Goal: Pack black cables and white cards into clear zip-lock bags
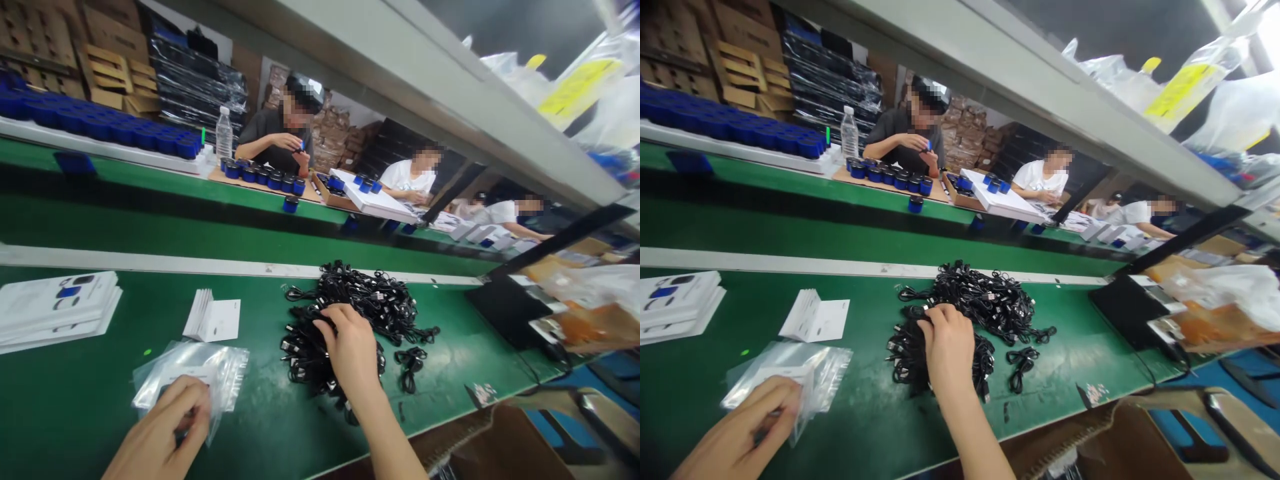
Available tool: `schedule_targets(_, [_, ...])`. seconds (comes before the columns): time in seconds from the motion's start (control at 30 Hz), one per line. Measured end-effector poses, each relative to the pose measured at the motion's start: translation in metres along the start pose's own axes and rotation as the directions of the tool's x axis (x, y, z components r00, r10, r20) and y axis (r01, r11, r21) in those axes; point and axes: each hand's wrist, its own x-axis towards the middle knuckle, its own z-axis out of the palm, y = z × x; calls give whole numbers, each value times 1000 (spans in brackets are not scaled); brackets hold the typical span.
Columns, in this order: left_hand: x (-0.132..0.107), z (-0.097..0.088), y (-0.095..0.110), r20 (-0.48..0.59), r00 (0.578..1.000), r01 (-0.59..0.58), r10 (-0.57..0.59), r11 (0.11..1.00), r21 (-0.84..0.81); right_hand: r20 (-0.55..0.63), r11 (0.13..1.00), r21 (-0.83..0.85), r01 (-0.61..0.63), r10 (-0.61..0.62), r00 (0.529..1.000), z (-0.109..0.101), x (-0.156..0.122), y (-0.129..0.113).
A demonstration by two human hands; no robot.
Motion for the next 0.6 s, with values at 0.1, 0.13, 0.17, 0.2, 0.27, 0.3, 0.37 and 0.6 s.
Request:
schedule_targets(0.1, [1, -4, 8, 32, 999, -6, 6, 1000, -19, -66, 986, 168, -2, 13, 998, 6, -9, -6])
schedule_targets(0.13, [1, -5, 10, 47, 999, -1, 2, 1000, -23, -59, 964, 266, -11, 28, 998, 8, -13, -11])
schedule_targets(0.17, [0, -6, 11, 59, 998, 12, -11, 1000, -18, -24, 922, 386, -39, 53, 998, 10, -17, -17])
schedule_targets(0.2, [0, -7, 13, 67, 997, 27, -26, 1000, -8, 48, 850, 519, -93, 79, 996, 12, -21, -24])
schedule_targets(0.27, [0, -7, 15, 81, 996, 41, -42, 999, 14, 276, 618, 743, -258, 69, 959, 15, -32, -41])
schedule_targets(0.3, [0, -7, 15, 79, 996, 41, -43, 999, 22, 397, 490, 798, -351, 11, 918, 17, -38, -49])
schedule_targets(0.37, [0, -7, 14, 61, 998, 30, -32, 999, 33, 567, 297, 809, -507, -164, 808, 22, -49, -63])
schedule_targets(0.6, [-5, -5, 7, -83, 994, -58, 66, 993, 101, 514, 770, 617, -162, -239, 824, 33, -61, -76])
